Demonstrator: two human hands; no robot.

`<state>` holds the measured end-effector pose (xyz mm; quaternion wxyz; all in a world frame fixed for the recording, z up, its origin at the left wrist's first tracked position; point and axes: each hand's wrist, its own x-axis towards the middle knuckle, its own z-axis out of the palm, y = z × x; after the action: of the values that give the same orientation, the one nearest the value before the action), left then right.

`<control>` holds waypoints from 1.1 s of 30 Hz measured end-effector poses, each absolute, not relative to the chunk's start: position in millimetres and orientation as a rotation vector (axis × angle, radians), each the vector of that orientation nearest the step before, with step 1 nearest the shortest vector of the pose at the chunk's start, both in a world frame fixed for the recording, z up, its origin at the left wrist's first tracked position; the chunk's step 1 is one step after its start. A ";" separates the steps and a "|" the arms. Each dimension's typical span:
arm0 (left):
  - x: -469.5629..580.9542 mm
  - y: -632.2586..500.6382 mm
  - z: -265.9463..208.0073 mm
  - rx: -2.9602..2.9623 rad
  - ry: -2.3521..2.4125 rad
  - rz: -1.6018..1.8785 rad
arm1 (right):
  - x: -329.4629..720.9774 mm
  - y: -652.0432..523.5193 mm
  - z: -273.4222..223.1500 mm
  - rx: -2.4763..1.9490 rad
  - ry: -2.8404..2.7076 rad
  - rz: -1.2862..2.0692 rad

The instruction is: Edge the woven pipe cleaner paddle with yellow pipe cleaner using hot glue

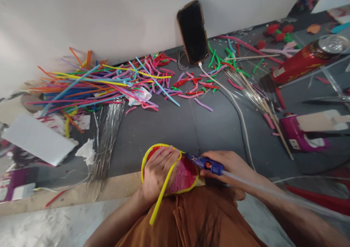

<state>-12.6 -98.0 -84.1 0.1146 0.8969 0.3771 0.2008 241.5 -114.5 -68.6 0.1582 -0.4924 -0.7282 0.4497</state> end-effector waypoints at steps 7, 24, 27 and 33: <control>-10.9 -97.7 -80.8 2.592 1.112 0.583 | 241.7 -116.3 -71.7 -1.411 -2.111 1.278; -14.7 -99.8 -90.2 2.632 1.099 0.625 | 244.6 -121.5 -74.4 -1.444 -2.079 1.351; -15.2 -99.7 -89.6 2.629 1.091 0.601 | 243.6 -120.5 -73.9 -1.467 -2.087 1.365; -14.3 -99.1 -89.3 2.633 1.113 0.600 | 246.2 -121.2 -73.3 -1.414 -2.096 1.332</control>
<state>-14.3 -99.1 -89.3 0.1104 0.8959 0.3787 0.2042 246.2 -121.2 -73.3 0.1413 -0.4897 -0.7261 0.4615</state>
